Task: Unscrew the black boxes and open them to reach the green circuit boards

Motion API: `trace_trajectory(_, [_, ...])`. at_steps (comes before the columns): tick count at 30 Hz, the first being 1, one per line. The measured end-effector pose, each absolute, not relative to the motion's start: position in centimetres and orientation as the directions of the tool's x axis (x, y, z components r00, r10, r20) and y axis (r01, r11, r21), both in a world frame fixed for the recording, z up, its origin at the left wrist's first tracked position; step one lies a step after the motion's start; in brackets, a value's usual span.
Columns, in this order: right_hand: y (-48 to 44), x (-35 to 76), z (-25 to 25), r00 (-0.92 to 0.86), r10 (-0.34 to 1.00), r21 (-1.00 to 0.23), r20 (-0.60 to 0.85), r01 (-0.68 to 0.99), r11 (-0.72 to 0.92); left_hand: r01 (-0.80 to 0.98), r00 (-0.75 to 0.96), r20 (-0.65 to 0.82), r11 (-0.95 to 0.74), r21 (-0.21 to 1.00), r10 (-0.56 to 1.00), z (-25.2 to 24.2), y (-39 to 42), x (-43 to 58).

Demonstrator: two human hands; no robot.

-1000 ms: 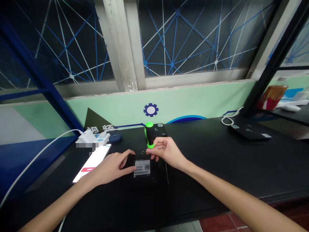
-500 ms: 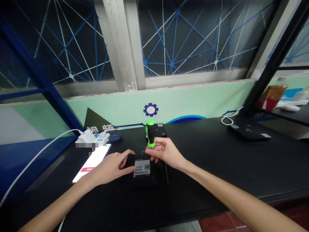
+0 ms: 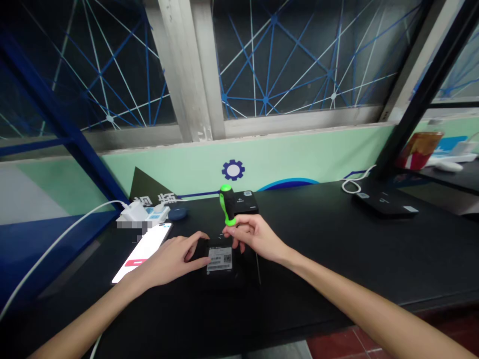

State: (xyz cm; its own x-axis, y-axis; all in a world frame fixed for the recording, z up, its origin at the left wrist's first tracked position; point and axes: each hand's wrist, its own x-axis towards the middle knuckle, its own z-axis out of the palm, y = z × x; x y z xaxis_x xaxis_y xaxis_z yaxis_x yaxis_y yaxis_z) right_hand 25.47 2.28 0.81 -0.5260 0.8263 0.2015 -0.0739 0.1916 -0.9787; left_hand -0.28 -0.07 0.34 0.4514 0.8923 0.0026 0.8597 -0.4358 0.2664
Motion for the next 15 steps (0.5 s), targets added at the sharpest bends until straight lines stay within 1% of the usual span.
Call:
trace_trajectory(5, [2.57, 25.26, 0.11, -0.5, 0.852, -0.987, 0.156, -0.054, 0.149, 0.86, 0.45, 0.008, -0.435, 0.267, 0.893, 0.37, -0.11, -0.3])
trace_trajectory(8, [2.81, 25.18, -0.11, -0.462, 0.872, -0.986, 0.165, -0.089, 0.14, 0.861, 0.448, 0.005, -0.433, 0.267, 0.894, 0.4, -0.1, -0.29])
trace_trajectory(15, [2.76, 25.42, 0.47, -0.472, 0.863, -0.983, 0.183, -0.112, 0.147, 0.858, 0.455, 0.002, -0.439, 0.265, 0.89, 0.33, -0.01, -0.21])
